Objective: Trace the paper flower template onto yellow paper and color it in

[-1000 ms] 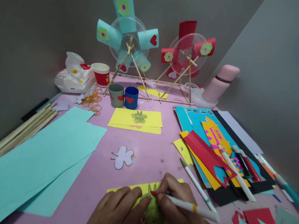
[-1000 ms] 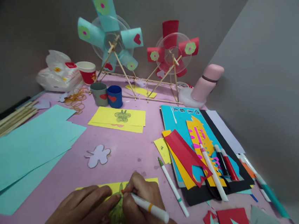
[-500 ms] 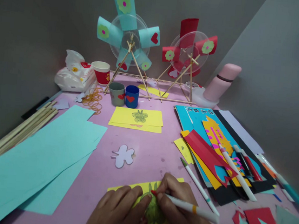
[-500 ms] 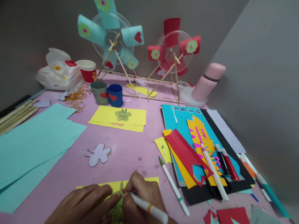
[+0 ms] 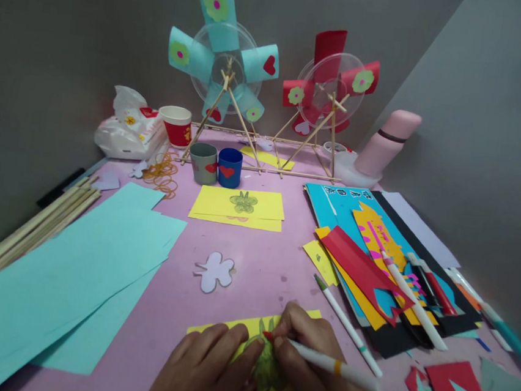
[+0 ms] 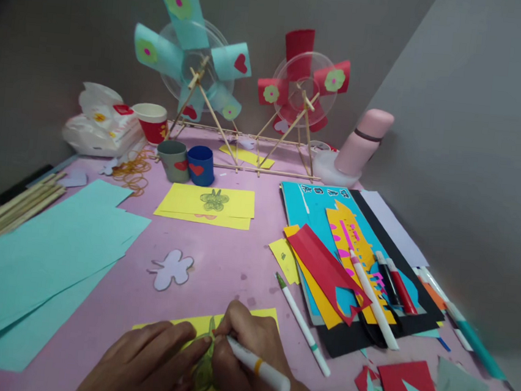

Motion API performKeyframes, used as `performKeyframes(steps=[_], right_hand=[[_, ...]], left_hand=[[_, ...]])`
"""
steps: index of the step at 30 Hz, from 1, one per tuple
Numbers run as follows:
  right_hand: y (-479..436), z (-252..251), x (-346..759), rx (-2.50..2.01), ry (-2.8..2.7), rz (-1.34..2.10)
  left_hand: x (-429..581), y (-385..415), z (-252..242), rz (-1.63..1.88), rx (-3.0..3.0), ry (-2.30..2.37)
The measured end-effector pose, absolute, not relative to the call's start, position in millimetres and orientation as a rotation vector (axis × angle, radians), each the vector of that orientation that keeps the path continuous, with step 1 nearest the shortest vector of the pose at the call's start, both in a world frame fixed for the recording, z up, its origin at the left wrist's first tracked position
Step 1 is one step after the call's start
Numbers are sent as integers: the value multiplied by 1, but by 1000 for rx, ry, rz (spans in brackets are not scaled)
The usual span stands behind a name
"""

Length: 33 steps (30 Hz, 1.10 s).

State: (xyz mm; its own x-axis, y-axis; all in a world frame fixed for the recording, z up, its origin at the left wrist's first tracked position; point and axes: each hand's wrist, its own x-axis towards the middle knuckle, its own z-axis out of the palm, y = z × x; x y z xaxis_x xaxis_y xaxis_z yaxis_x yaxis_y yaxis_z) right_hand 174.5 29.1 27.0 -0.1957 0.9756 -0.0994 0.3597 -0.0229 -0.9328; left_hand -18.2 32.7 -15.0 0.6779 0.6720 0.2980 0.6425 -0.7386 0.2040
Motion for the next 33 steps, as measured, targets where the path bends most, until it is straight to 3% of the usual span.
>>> performKeyframes(steps=[24,33], right_hand=[[29,23,176,-1397,-1639,1213],[30,16,175,-1421,-1203,1294]], left_hand=[[-20,32,-17,567,2848,1065],[-18,32,-14,573,2815,1099]])
